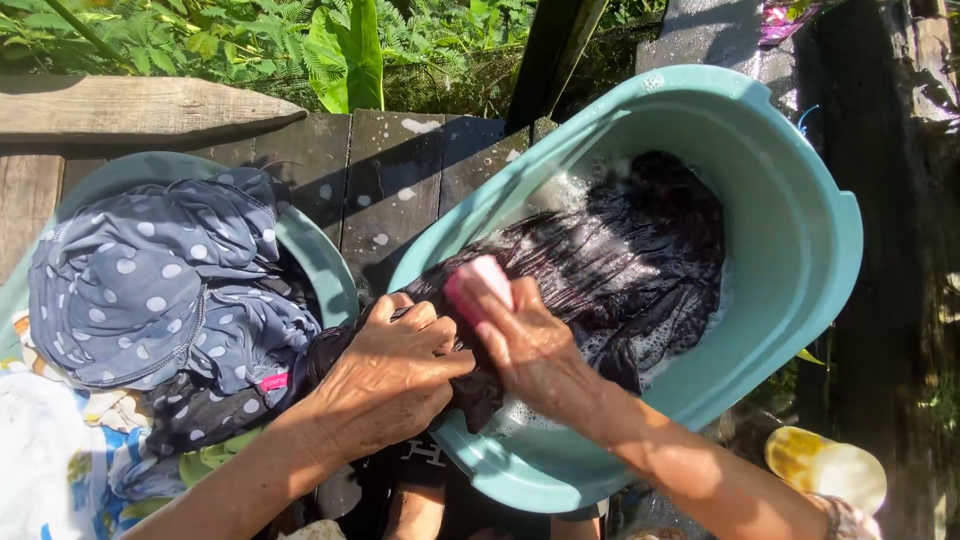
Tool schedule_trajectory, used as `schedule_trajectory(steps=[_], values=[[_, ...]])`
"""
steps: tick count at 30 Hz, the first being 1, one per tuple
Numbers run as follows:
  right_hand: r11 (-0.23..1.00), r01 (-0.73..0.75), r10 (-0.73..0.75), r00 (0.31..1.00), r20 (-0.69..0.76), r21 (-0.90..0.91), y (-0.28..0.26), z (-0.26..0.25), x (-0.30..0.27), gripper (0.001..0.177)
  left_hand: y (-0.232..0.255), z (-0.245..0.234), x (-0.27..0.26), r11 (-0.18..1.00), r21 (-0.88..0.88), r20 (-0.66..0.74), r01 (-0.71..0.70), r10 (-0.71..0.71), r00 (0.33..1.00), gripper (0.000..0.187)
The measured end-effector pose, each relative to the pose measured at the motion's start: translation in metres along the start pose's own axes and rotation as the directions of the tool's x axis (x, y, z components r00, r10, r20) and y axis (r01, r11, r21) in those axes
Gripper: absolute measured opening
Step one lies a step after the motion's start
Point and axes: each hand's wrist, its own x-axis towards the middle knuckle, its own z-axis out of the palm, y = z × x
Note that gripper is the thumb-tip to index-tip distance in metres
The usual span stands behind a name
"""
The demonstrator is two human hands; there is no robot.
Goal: The recorder is washing a dark garment by hand in a blue basin using a scrubbing brush and soapy water.
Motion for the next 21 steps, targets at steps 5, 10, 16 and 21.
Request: schedule_trajectory(steps=[5, 10, 16, 21], values=[[0.893, 0.023, 0.009, 0.998, 0.069, -0.449, 0.141, -0.016, -0.039, 0.047, -0.004, -0.002, -0.005, 0.996, -0.07, 0.119, 0.052, -0.043, 0.992, 0.01], [0.718, -0.219, 0.351, 0.934, 0.072, -0.661, 0.162, -0.058, -0.03, 0.047, -0.002, -0.008, -0.002, 0.998, -0.05, 0.146, 0.042, -0.035, 0.989, 0.009], [0.98, -0.176, 0.175, 0.984, -0.016, -0.09, 0.034, -0.013, -0.019, 0.039, -0.006, -0.003, -0.006, 0.977, -0.199, 0.025, -0.079, 0.085, 0.996, 0.019], [0.703, 0.171, -0.102, 0.985, 0.14, -0.69, 0.127, -0.052, -0.016, 0.047, -0.01, -0.002, -0.005, 0.955, -0.297, 0.113, -0.014, 0.05, 0.992, 0.014]])
